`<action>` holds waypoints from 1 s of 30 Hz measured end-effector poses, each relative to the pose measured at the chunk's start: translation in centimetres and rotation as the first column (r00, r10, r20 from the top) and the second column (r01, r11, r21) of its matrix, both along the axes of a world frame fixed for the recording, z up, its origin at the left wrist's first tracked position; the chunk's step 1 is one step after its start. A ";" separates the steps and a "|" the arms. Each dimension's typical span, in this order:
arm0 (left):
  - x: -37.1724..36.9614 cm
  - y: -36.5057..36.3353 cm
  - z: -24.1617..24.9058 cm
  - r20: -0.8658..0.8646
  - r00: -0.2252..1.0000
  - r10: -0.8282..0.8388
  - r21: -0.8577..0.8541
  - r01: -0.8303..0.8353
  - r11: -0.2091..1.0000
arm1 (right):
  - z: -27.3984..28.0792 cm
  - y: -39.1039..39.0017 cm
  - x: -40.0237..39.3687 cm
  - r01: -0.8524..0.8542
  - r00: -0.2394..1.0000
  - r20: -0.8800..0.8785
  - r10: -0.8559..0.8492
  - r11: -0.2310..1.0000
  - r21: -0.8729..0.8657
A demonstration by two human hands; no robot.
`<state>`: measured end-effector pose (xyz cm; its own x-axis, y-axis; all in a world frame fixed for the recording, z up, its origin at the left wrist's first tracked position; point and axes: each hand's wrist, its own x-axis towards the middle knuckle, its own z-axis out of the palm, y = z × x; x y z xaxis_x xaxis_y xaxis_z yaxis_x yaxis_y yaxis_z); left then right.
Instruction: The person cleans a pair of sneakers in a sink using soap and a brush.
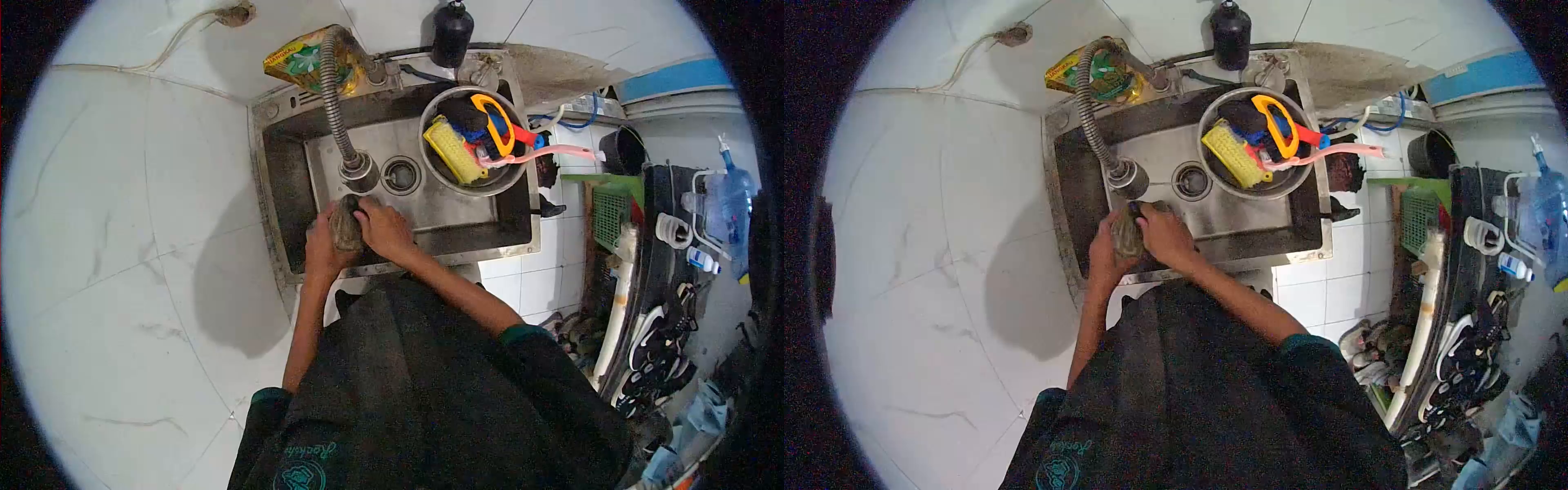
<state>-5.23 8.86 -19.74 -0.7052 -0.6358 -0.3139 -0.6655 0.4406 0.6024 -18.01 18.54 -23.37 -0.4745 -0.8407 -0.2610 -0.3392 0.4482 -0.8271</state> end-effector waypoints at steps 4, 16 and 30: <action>-0.8 0.4 0.9 -0.018 0.999 -0.046 -0.063 0.045 0.997 | -0.1 -0.3 -0.8 0.012 1.000 -0.002 -0.012 1.000 0.004; -0.7 0.0 0.8 0.042 0.999 -0.013 -0.019 0.014 1.000 | 0.7 0.6 -0.4 -0.144 0.986 0.088 0.144 0.990 -0.003; -1.1 -0.1 1.0 0.009 1.000 0.007 -0.010 -0.007 1.000 | -0.5 -1.2 -0.6 -0.008 0.997 0.077 0.001 0.996 0.089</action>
<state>-6.31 8.78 -18.75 -0.6978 -0.6439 -0.3139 -0.6740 0.4419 0.5919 -18.65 17.32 -23.90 -0.4462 -0.8146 -0.3707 -0.2780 0.5199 -0.8077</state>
